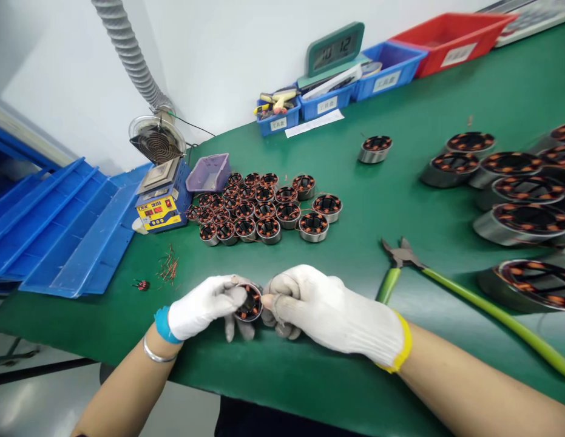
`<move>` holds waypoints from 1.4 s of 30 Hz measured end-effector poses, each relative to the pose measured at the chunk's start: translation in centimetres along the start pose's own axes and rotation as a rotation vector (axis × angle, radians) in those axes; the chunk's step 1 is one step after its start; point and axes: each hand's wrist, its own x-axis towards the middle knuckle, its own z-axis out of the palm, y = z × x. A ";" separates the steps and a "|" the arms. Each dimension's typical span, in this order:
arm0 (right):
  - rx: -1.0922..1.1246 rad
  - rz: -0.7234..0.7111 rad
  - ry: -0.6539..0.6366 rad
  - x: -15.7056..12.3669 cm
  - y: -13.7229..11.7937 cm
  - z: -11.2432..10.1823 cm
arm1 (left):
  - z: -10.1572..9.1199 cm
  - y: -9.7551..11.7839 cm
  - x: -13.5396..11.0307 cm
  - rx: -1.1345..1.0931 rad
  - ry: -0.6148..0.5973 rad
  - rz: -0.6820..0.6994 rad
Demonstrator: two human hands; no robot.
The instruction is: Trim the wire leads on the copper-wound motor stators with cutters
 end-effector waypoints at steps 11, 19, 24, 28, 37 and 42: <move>0.251 -0.093 -0.018 0.0 -0.1 0.2 | 1.7 -0.2 -0.5 -0.084 0.111 0.386; 0.375 -0.132 -0.025 -0.2 -0.5 0.3 | 2.9 0.5 -2.8 0.895 0.288 1.153; 0.065 -0.151 0.029 -0.8 -0.5 0.2 | 2.3 -0.1 -1.5 0.161 0.579 0.555; -0.204 -0.149 0.139 -0.8 -0.5 0.1 | 1.1 -0.2 -0.1 -0.216 -0.083 -0.171; 0.446 -0.103 0.020 0.2 0.5 0.7 | 2.9 -0.2 -2.1 0.297 0.285 0.680; 0.377 -0.150 -0.035 -0.3 0.0 0.9 | 3.2 -0.4 -2.7 0.585 0.601 0.986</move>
